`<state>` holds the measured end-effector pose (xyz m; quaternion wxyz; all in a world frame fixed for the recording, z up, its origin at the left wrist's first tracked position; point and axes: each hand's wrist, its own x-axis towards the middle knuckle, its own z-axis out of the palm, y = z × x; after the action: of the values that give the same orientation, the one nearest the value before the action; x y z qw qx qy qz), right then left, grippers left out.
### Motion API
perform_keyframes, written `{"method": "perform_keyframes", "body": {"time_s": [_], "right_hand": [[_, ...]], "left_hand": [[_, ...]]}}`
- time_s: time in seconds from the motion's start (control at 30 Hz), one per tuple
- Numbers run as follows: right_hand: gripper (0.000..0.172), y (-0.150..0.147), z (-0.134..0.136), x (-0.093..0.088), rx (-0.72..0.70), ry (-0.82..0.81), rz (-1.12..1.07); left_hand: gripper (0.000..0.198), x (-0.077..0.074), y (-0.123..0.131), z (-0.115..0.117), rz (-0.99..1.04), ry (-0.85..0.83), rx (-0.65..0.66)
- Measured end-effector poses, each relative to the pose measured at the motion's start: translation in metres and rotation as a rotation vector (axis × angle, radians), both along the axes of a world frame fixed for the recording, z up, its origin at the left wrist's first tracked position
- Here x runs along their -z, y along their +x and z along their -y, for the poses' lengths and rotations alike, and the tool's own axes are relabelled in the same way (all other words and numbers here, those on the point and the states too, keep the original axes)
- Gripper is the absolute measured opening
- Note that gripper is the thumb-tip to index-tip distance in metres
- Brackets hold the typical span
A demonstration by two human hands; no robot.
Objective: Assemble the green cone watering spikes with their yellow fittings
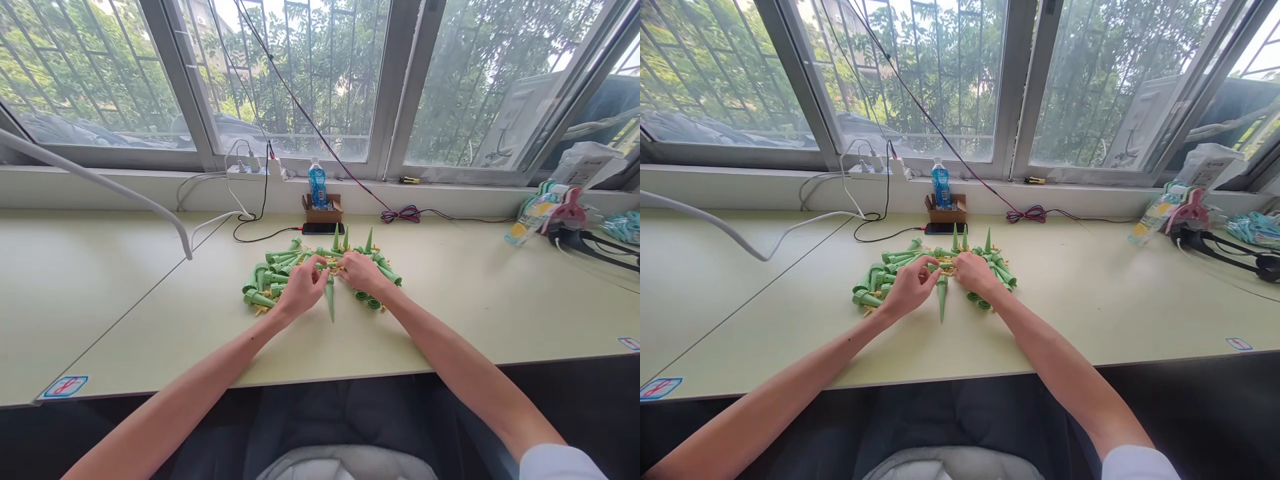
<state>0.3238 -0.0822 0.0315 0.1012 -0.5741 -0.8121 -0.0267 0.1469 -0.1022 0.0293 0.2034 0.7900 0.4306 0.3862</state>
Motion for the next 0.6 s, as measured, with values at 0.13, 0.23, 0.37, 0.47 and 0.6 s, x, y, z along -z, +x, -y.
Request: {"method": "perform_keyframes", "body": {"time_s": [0.13,0.23,0.37,0.47,0.6], "right_hand": [[0.022,-0.0011,0.0007,-0.0011,-0.011,-0.016,0.019],[0.022,-0.0010,0.0006,-0.0008,-0.014,-0.018,0.020],[0.019,-0.0012,0.0001,0.0013,-0.012,-0.004,0.027],[0.019,-0.0015,-0.0002,0.0034,-0.019,0.002,0.034],[0.018,-0.0014,-0.0003,0.0048,-0.033,0.011,0.043]], "left_hand": [[0.013,0.0000,0.0009,0.0006,-0.001,-0.003,0.012],[0.012,0.0009,0.0011,0.0006,-0.007,-0.018,0.015],[0.012,0.0007,0.0006,0.0007,-0.009,-0.019,0.018],[0.011,0.0010,0.0001,0.0003,-0.012,-0.016,0.010],[0.012,0.0025,-0.0006,-0.0008,-0.014,-0.014,0.014]]}}
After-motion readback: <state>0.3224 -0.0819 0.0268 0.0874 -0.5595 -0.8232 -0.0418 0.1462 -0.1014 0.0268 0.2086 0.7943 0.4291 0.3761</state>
